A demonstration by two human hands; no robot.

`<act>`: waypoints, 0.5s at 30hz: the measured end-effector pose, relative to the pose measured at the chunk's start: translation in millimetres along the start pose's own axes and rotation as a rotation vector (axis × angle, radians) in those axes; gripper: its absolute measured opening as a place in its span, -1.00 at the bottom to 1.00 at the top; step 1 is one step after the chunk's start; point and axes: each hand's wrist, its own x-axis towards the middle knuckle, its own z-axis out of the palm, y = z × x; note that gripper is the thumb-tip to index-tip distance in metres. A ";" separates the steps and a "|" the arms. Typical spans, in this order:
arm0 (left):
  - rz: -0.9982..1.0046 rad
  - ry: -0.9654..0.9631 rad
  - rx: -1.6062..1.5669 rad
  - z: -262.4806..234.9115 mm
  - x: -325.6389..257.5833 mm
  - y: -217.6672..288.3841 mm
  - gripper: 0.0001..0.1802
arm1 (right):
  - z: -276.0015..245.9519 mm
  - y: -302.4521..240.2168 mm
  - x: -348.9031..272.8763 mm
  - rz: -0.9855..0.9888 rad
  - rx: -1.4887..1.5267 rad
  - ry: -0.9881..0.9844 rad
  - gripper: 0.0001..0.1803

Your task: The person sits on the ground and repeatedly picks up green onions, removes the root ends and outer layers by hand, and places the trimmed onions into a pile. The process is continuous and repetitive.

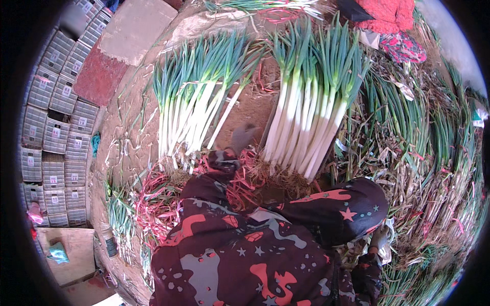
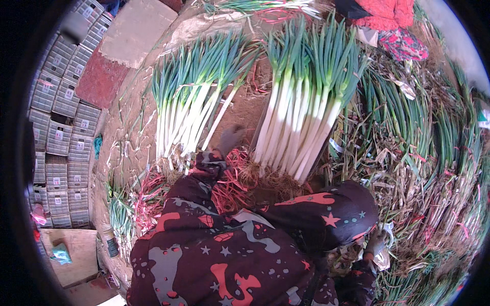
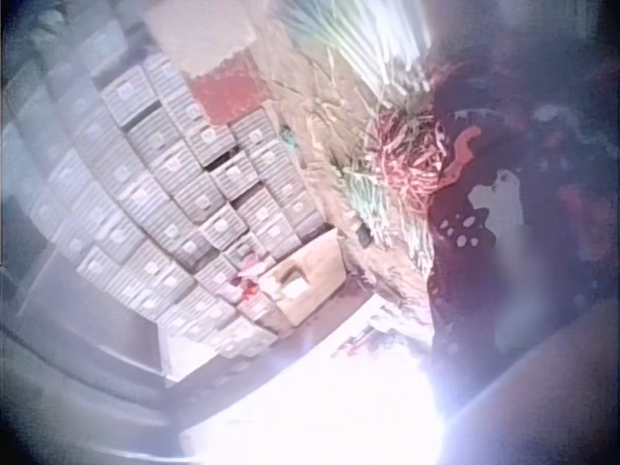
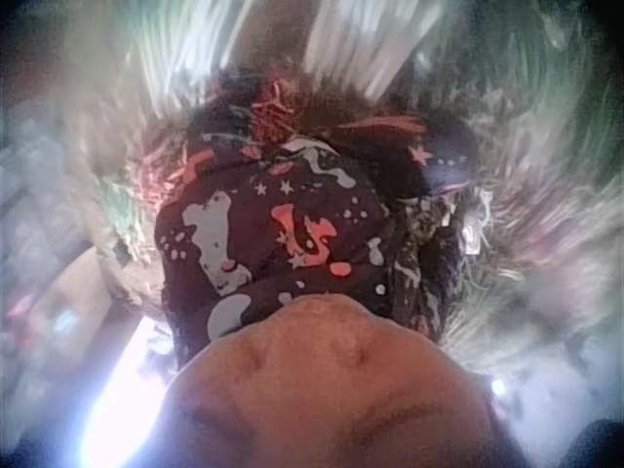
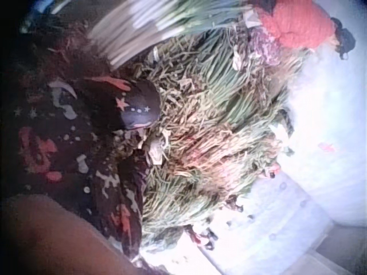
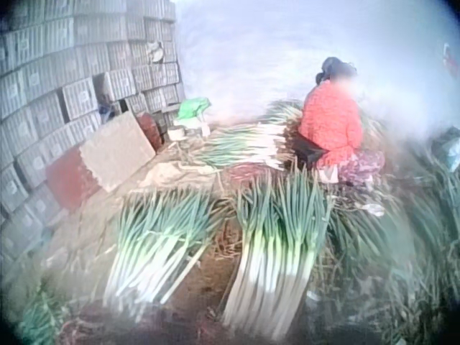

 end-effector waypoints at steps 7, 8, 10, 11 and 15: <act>-0.291 0.278 0.284 -82.4 -9.8 -172.4 -0.39 | -36.9 61.1 16.4 -0.018 0.162 -0.093 -0.49; -0.325 0.247 0.261 -84.4 -5.2 -156.6 -0.37 | -28.7 104.6 16.9 -0.021 0.171 -0.070 -0.61; -0.444 0.277 0.321 -95.4 -22.4 -178.2 -0.36 | -50.7 75.7 19.8 0.093 0.258 -0.114 -0.68; -0.479 0.318 0.402 -92.8 -25.3 -181.0 -0.36 | -59.4 71.0 21.1 0.113 0.264 -0.123 -0.69; -0.507 0.463 0.657 -81.1 -23.4 -168.9 -0.35 | -42.9 104.3 29.9 0.105 0.370 -0.130 -0.67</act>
